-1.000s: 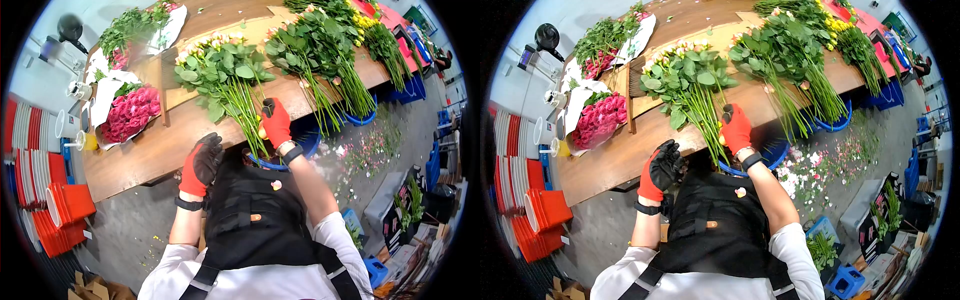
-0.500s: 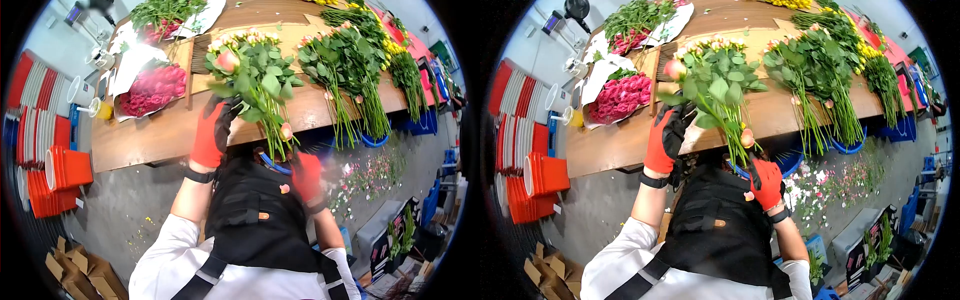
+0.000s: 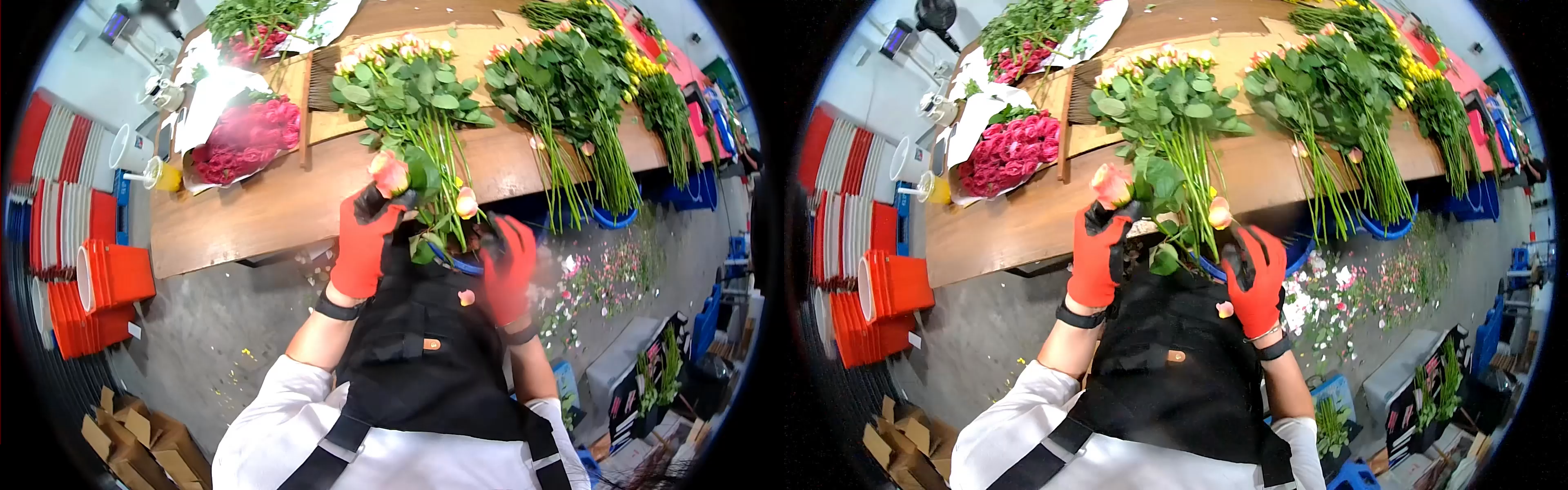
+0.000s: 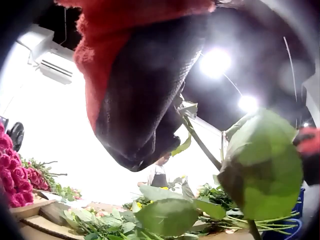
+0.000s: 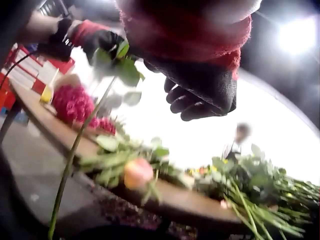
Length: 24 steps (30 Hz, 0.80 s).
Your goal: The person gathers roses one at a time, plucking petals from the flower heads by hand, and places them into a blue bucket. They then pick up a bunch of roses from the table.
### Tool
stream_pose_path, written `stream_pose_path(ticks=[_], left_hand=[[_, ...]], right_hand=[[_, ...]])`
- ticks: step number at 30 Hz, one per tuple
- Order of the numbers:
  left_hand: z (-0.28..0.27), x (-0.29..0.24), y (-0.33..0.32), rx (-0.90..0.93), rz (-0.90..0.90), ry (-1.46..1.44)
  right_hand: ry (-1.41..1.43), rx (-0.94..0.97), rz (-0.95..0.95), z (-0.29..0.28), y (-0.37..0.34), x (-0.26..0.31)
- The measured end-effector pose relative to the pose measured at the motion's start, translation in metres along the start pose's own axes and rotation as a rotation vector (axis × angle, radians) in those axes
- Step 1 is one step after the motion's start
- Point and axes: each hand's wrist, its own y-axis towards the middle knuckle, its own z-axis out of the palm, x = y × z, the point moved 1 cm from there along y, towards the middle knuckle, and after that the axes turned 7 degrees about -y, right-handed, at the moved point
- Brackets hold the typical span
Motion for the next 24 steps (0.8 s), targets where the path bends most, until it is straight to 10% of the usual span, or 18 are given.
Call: stream_pose_path(ticks=[10,20,24], left_hand=[[0.039,-0.007,-0.033,0.213,-0.114,0.11],[0.046,0.0,-0.041,0.145,-0.345,-0.1],[0.048,0.003,-0.038,0.128,-0.375,-0.188]], right_hand=[[0.105,-0.095,-0.131,-0.026,0.048,0.089],[1.184,-0.107,0.652,0.0,0.024,0.068],[1.243,-0.074,0.494,0.001,0.031,0.047]])
